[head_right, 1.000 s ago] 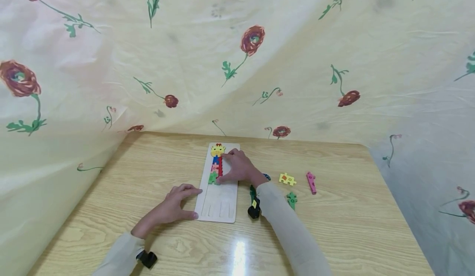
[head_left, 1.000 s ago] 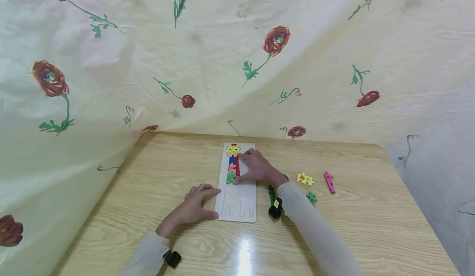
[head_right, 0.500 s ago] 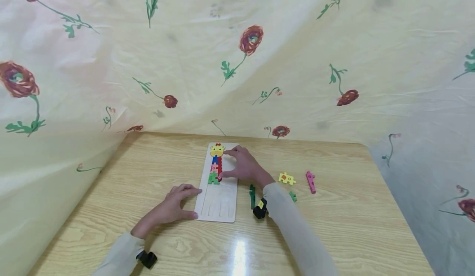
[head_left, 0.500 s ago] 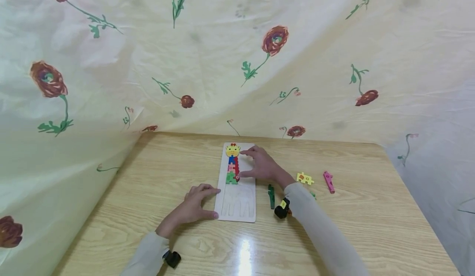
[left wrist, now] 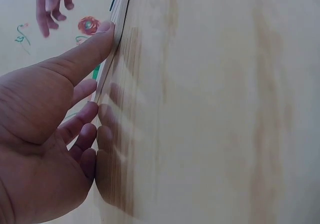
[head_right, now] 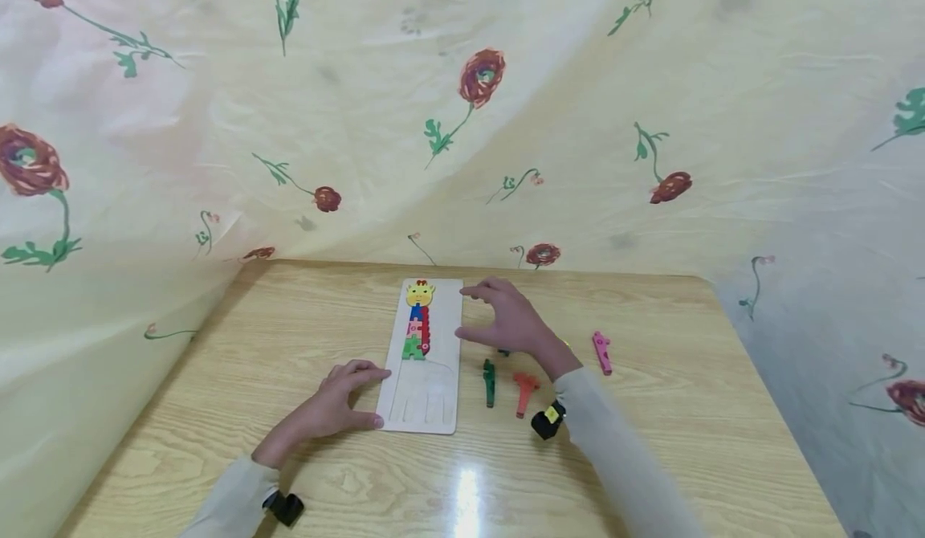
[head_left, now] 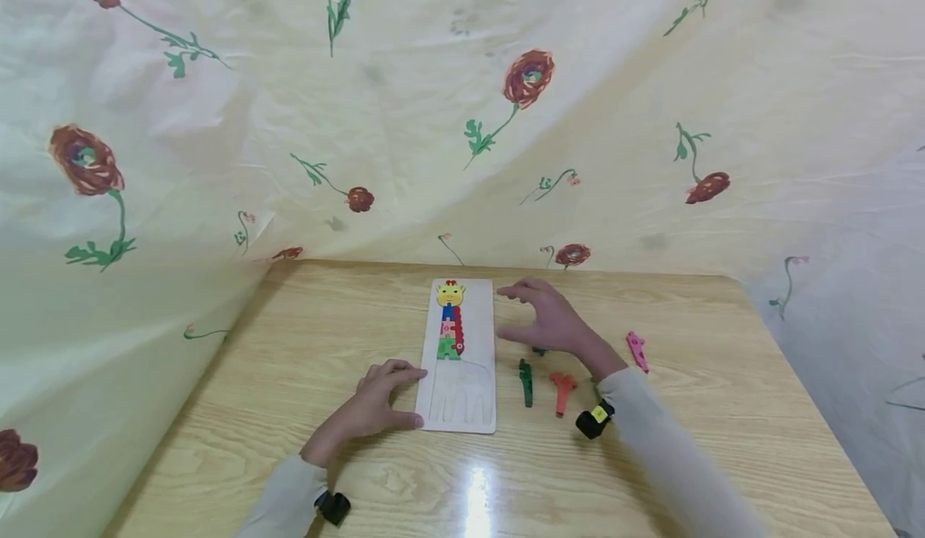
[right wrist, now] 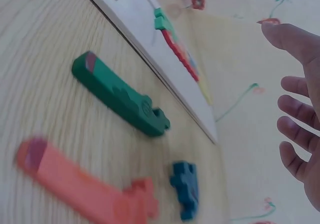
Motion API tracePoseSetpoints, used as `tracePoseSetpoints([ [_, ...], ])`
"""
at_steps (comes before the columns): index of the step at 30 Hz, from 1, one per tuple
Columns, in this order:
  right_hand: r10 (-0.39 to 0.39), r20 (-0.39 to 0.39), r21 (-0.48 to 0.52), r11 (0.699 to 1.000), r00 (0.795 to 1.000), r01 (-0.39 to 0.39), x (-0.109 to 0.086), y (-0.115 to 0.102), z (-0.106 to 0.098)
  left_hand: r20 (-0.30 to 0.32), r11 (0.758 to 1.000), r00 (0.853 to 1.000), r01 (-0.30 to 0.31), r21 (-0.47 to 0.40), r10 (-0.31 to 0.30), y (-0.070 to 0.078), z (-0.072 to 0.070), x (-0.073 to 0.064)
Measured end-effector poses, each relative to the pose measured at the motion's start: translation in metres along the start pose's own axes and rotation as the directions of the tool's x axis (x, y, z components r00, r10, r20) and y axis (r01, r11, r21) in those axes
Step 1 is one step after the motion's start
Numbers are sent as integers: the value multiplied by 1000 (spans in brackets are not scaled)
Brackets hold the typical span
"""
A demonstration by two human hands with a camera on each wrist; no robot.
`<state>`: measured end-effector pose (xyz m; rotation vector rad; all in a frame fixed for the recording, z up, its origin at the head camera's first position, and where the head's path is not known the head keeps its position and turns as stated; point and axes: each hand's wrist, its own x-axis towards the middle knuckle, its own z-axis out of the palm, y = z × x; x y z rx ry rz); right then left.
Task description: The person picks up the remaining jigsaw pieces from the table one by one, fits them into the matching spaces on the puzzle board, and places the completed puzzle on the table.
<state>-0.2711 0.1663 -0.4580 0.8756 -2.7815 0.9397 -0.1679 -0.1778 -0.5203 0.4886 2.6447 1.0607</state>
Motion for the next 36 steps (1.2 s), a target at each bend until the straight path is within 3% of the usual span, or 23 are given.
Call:
tracePoseSetpoints([
  [8, -52, -82, -18, 999, 995, 51, -35, 4, -28, -5, 1000, 1000, 0, -1, 0, 3, 0, -1],
  [16, -124, -176, -87, 990, 977, 110, -66, 11, -46, -9, 1000, 1000, 10, 11, -10, 4, 0, -2],
  [36, -6, -196, -147, 989, 981, -23, -113, 27, -69, -15, 999, 999, 32, -8, -32, 6, 0, -1],
])
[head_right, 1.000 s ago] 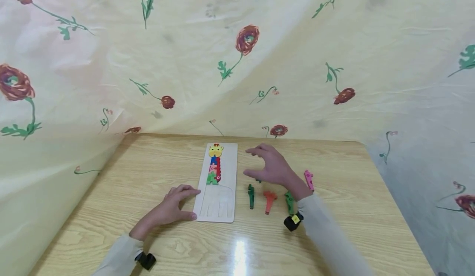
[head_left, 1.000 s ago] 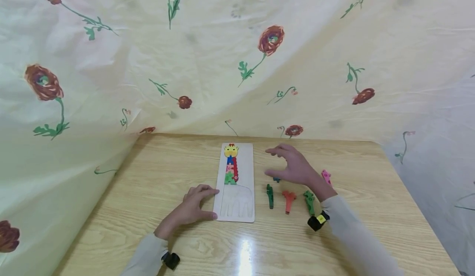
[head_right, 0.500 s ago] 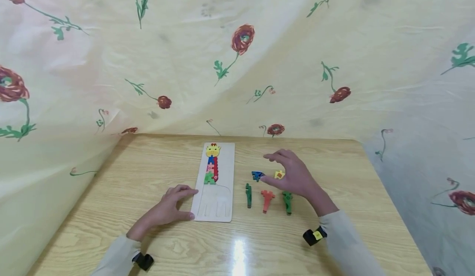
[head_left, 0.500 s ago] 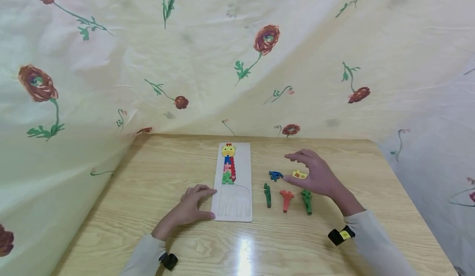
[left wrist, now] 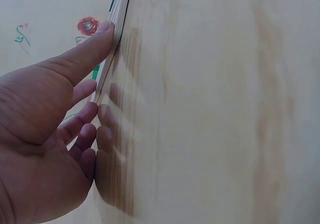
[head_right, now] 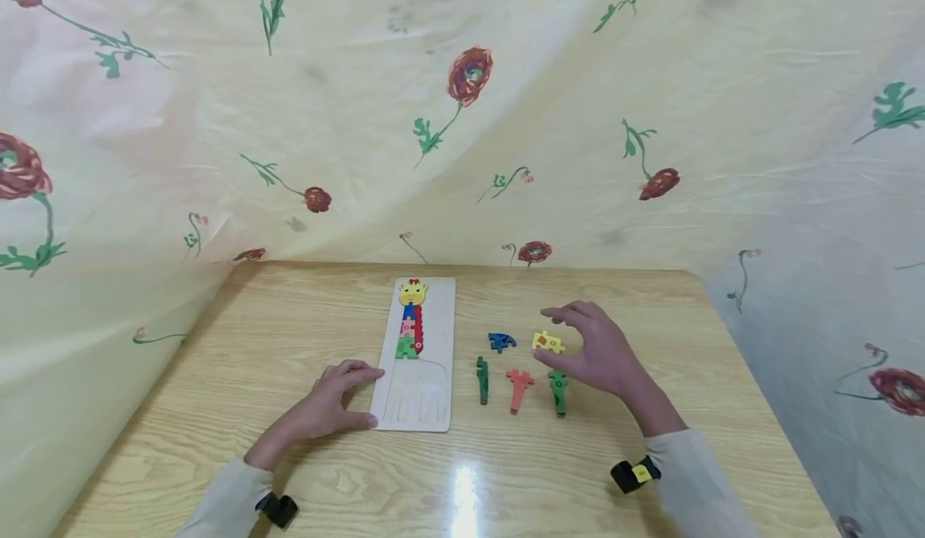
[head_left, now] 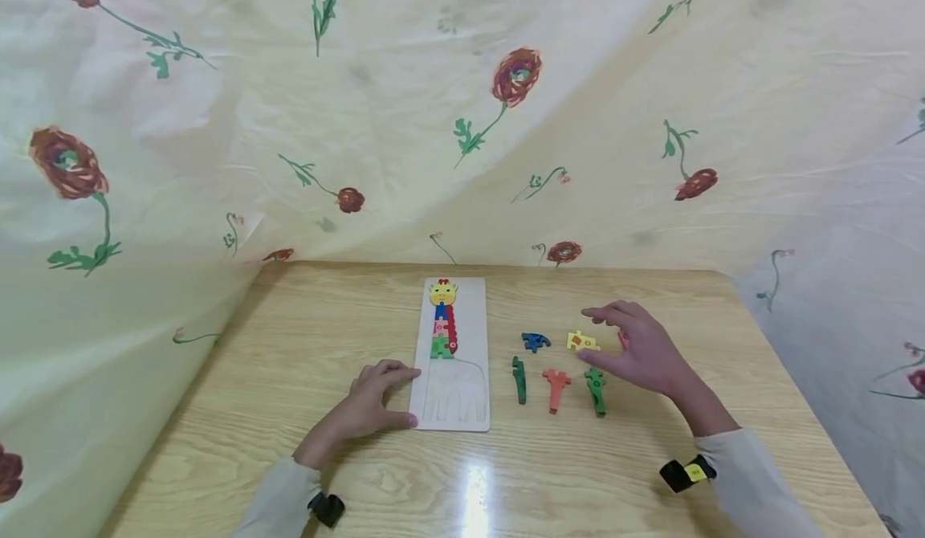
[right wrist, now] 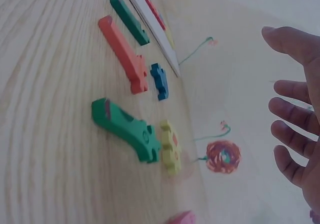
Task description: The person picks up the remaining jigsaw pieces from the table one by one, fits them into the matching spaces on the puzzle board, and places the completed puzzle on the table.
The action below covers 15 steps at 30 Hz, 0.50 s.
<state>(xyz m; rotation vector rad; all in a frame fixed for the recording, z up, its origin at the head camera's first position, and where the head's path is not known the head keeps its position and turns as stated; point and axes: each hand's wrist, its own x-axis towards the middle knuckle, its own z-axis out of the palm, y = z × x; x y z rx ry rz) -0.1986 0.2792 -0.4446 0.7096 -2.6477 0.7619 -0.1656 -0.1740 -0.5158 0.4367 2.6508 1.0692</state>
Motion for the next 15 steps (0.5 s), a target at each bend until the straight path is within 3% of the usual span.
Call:
tracePoseSetpoints([
  [15, 55, -12, 13, 998, 998, -55, -17, 30, 6, 11, 1000, 1000, 9, -2, -9, -2, 0, 0],
])
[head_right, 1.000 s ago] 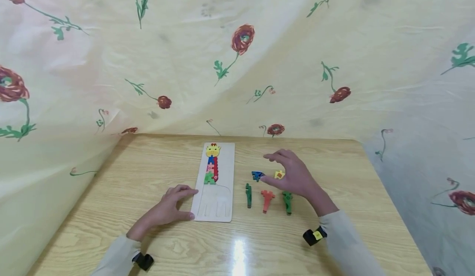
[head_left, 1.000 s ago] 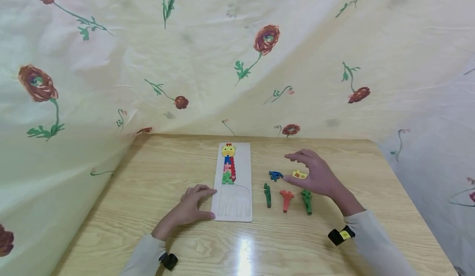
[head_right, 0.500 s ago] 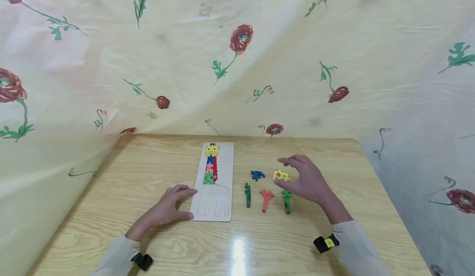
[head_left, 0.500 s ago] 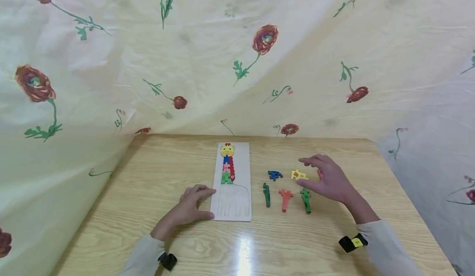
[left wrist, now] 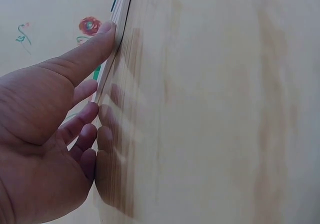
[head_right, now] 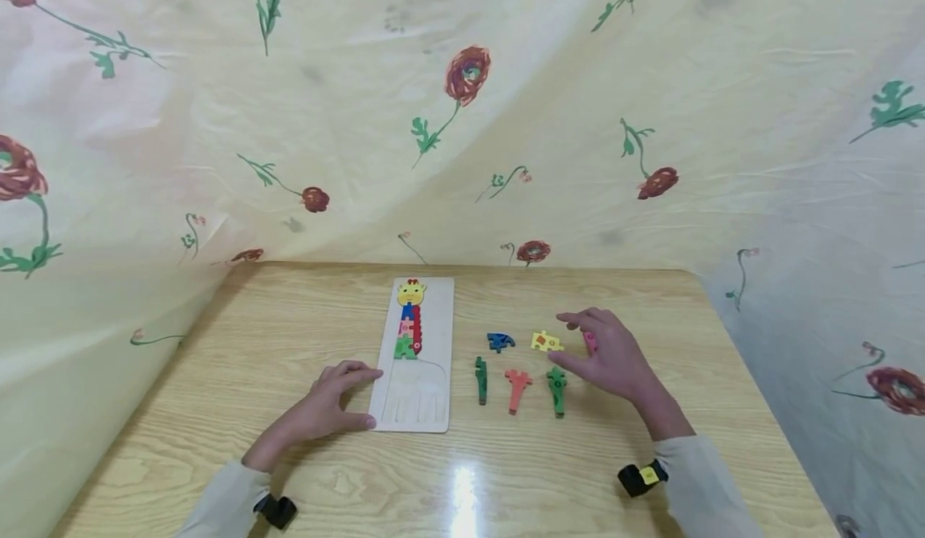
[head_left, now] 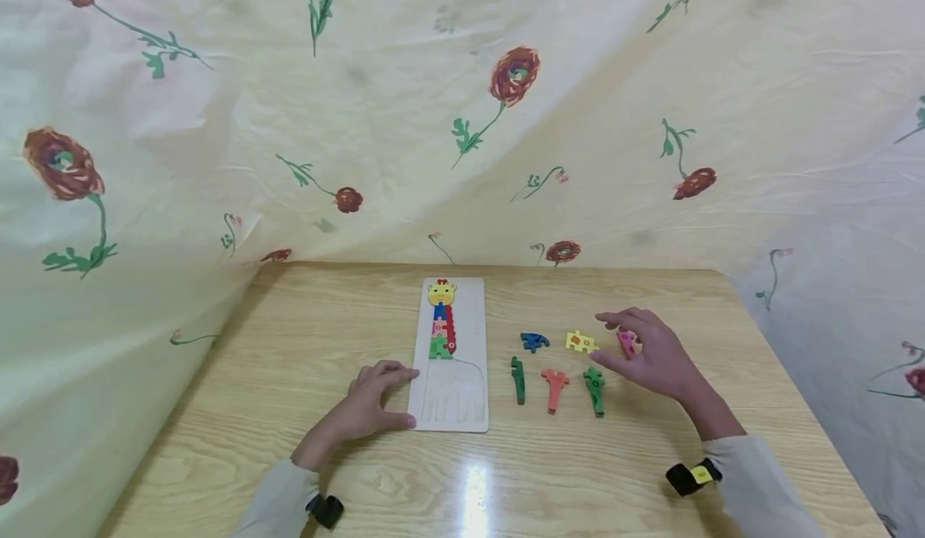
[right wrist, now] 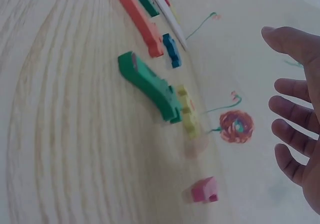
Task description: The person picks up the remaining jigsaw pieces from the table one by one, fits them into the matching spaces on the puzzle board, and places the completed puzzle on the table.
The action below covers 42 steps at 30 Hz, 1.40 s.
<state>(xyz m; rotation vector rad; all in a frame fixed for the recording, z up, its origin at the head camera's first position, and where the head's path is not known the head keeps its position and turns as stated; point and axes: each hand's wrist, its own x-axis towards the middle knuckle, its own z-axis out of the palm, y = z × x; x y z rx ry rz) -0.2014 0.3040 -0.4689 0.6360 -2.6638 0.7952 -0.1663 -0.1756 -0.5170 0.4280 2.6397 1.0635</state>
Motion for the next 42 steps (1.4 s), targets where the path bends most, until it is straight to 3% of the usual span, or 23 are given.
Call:
tracePoseSetpoints([
  [17, 46, 66, -16, 999, 997, -45, 1, 35, 24, -9, 1000, 1000, -15, -1, 15, 2, 1, -1],
  [23, 62, 84, -6, 998, 995, -62, 3, 40, 27, 0, 1000, 1000, 1, 3, -1, 2, 0, -1],
  [32, 171, 154, -14, 985, 973, -171, 3, 49, 32, 6, 1000, 1000, -21, 9, 21, -1, 1, 0],
  [42, 176, 185, -13, 984, 967, -177, 5, 49, 33, 1, 1000, 1000, -13, 6, 13, 0, -1, 0],
])
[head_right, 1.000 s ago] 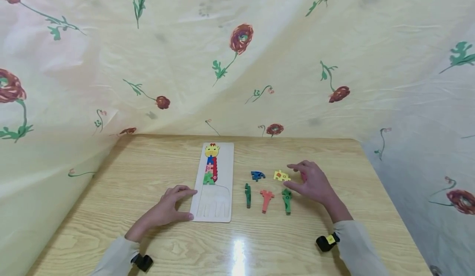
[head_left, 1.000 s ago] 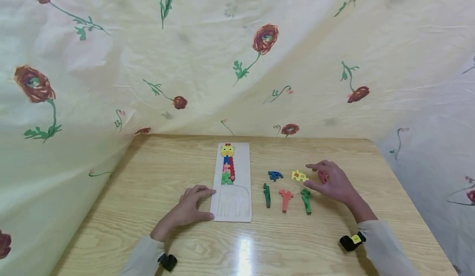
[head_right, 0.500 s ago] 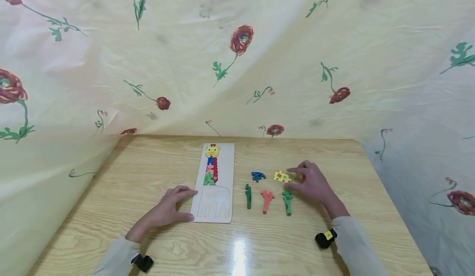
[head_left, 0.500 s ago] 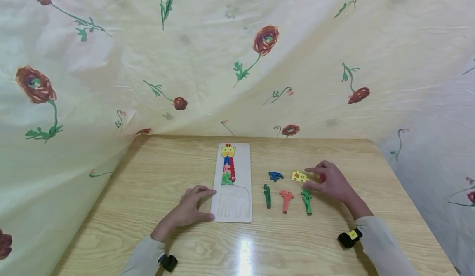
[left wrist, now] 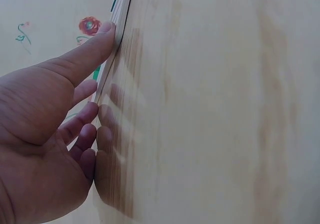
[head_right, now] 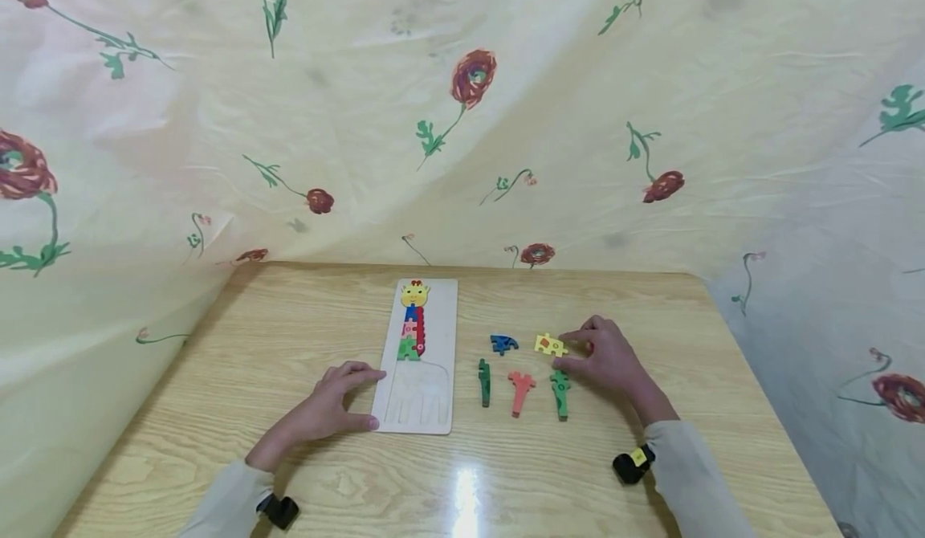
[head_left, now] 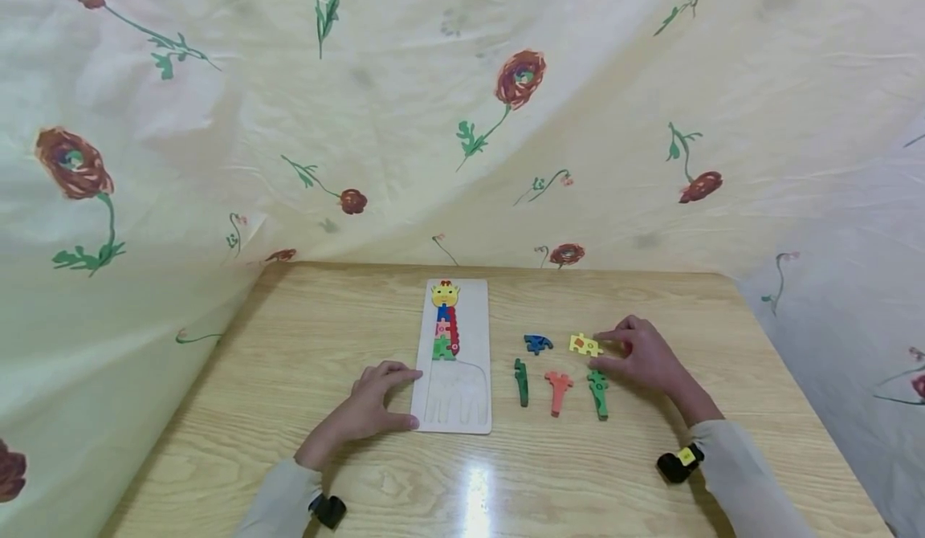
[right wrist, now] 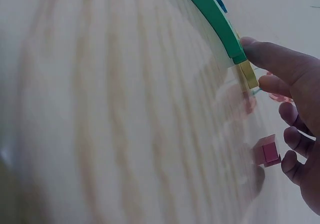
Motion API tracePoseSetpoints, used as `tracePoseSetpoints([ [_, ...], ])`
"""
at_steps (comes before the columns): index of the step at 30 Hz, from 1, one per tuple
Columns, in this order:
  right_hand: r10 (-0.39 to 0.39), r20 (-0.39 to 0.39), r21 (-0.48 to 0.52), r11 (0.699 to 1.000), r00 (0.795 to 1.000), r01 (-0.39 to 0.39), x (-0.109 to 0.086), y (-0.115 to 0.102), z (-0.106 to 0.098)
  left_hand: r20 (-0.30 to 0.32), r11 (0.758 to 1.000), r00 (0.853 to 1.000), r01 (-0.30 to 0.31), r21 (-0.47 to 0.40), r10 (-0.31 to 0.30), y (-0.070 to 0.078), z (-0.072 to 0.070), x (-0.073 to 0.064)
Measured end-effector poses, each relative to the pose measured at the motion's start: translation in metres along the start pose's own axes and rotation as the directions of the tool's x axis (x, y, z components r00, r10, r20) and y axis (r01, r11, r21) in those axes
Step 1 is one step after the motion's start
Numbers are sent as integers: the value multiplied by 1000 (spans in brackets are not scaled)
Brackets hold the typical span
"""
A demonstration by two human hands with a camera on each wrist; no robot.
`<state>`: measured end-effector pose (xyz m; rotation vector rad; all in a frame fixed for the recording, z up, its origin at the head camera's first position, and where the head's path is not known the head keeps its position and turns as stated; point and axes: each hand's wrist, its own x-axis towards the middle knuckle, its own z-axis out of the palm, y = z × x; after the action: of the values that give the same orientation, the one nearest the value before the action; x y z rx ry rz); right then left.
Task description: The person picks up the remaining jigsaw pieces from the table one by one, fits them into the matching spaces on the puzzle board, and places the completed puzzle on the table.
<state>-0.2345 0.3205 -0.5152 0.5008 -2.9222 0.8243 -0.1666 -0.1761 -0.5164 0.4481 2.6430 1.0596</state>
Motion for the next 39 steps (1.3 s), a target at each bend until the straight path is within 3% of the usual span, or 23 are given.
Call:
tracePoseSetpoints([
  [39, -20, 16, -10, 1000, 1000, 20, 9, -3, -5, -12, 1000, 1000, -18, 7, 18, -2, 2, 2],
])
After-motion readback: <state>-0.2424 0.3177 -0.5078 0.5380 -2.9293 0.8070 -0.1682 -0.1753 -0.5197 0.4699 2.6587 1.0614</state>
